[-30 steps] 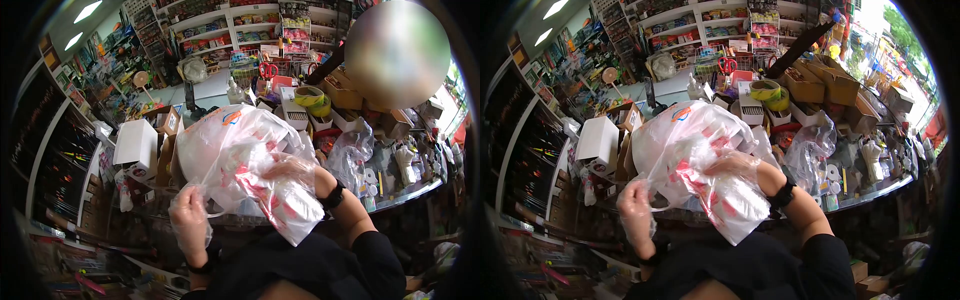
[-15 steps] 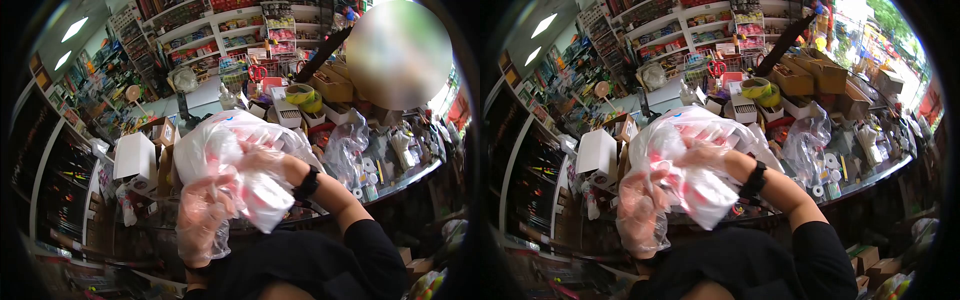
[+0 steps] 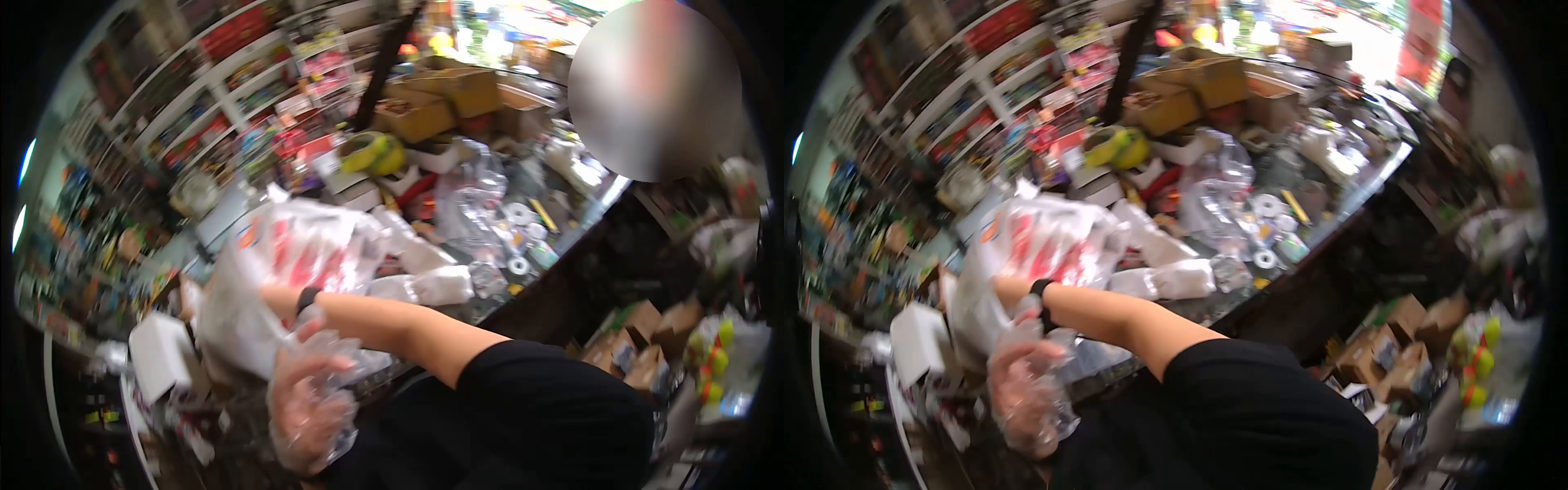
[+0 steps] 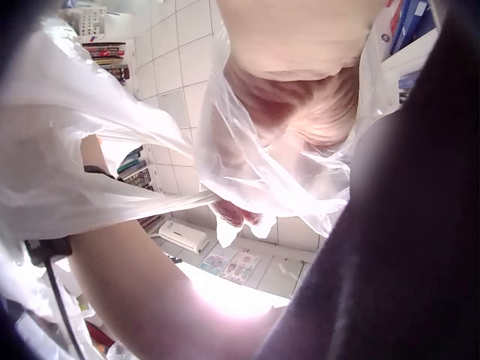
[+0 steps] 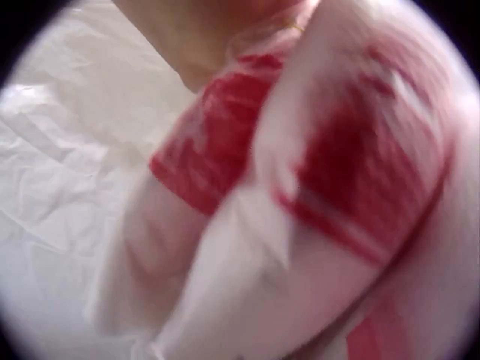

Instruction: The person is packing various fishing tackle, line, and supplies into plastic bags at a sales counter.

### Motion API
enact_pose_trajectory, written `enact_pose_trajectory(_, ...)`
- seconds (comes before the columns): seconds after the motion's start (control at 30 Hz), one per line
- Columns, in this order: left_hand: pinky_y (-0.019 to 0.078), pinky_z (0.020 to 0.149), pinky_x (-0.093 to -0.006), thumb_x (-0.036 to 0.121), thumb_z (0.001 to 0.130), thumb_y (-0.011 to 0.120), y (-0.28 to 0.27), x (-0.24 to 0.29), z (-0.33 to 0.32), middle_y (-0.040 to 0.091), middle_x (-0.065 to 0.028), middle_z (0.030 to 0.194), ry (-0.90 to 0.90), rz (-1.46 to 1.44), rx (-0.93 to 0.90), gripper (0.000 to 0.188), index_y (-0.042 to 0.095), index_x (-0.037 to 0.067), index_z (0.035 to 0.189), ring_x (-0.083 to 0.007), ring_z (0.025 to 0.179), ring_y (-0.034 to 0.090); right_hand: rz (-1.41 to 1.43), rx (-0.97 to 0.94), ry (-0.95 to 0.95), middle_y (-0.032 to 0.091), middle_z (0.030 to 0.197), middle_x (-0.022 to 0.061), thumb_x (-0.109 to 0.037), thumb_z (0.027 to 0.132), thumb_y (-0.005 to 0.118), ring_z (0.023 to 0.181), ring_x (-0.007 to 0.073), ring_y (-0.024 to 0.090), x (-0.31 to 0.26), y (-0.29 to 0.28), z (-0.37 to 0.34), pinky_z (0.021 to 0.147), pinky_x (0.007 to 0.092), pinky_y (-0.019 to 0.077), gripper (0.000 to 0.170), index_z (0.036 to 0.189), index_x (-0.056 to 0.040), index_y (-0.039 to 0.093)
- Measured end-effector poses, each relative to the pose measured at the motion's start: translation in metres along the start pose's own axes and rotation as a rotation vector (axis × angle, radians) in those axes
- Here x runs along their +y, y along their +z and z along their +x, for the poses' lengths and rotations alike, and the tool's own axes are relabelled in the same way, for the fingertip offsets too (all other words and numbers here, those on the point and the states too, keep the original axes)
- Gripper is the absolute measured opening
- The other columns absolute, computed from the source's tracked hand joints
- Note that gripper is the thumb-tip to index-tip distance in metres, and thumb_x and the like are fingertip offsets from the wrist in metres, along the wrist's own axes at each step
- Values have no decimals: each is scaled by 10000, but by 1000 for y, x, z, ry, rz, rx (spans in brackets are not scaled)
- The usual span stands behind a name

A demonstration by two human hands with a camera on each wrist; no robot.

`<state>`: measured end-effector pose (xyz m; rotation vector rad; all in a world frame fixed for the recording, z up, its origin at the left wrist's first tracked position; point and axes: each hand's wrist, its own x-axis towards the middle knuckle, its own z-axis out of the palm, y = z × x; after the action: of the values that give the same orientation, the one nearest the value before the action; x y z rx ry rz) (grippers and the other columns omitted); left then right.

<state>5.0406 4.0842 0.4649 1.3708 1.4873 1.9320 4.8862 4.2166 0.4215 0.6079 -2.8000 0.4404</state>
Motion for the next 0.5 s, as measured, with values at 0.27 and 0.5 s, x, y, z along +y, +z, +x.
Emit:
enact_pose_trajectory(0.27, 411, 944, -427, 400, 797, 661, -37, -23, -14, 568, -173, 965, 71, 202, 267, 640, 441, -37, 1211, -249, 982, 537, 604, 290, 187, 630, 766, 108, -227, 837, 578, 710, 227, 611, 45, -64, -100, 694, 352, 494, 197, 852, -35, 619)
enact_pose_trajectory(0.5, 453, 830, -346, 438, 773, 671, -66, -32, -27, 490, -235, 1221, 90, 174, 420, 677, 468, -11, 1235, -210, 840, 537, 84, 965, 708, 681, 858, 77, -88, 869, 549, 780, 131, 636, 176, -140, -330, 712, 286, 516, 155, 955, -41, 669)
